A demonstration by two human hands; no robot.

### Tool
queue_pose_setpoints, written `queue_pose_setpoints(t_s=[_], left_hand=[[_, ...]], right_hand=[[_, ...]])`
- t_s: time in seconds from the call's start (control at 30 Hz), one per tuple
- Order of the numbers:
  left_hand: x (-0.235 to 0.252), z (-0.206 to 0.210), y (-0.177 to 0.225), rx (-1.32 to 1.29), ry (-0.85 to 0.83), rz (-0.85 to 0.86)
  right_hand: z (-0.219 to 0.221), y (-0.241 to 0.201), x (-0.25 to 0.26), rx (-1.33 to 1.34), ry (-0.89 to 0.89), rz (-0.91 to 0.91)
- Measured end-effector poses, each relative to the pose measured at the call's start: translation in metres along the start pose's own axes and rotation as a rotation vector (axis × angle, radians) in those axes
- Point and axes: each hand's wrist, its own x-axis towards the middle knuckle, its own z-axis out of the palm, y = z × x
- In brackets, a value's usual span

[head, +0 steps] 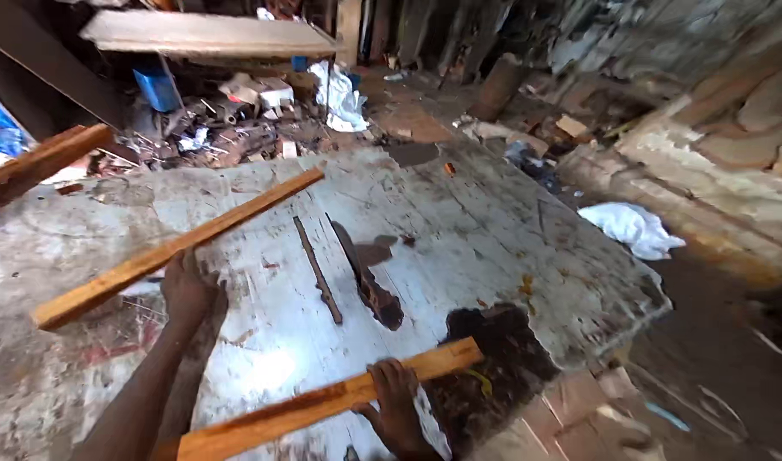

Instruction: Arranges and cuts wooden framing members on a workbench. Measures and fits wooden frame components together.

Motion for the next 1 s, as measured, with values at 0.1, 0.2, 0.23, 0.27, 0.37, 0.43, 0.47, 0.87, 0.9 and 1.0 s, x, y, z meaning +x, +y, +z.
queue_pose_setpoints(t_s=[0.1, 0.2, 0.23, 0.27, 0.37, 0.43, 0.47, 0.87, 0.9, 1.0], left_hand=[[-0.087, 0.010, 0.088, -0.205, -0.344, 0.135], [-0.186, 0.028, 0.127, -0.316, -0.318, 0.194], [-0.213, 0.033, 0.134, -0.310, -0.240, 0.190], [-0.237, 0.036, 0.140, -0.267, -0.183, 0.171], [-0.284, 0.046, 0.150, -0.127, -0.105, 0.119], [-0.298, 0.056, 0.154, -0.041, -0.070, 0.113], [-0.299, 0.061, 0.155, -0.006, -0.045, 0.114], [-0.255, 0.079, 0.152, 0.097, 0.026, 0.103], [-0.248, 0.076, 0.148, 0.106, 0.007, 0.110], [-0.221, 0.067, 0.128, 0.134, -0.034, 0.142]], right_hand=[[0.010, -0.030, 0.007, 0.063, -0.001, 0.041], [0.008, -0.032, 0.014, 0.312, -0.054, 0.013], [0.005, -0.023, 0.014, 0.385, -0.056, -0.018], [0.000, -0.009, 0.011, 0.422, -0.032, -0.045], [-0.025, 0.052, -0.006, 0.375, 0.080, 0.059], [-0.049, 0.096, -0.010, 0.345, 0.129, 0.231], [-0.060, 0.117, -0.008, 0.335, 0.127, 0.312], [-0.059, 0.207, 0.057, 0.432, -0.188, 0.038], [-0.055, 0.204, 0.063, 0.443, -0.182, 0.027], [-0.044, 0.188, 0.086, 0.488, -0.196, 0.026]])
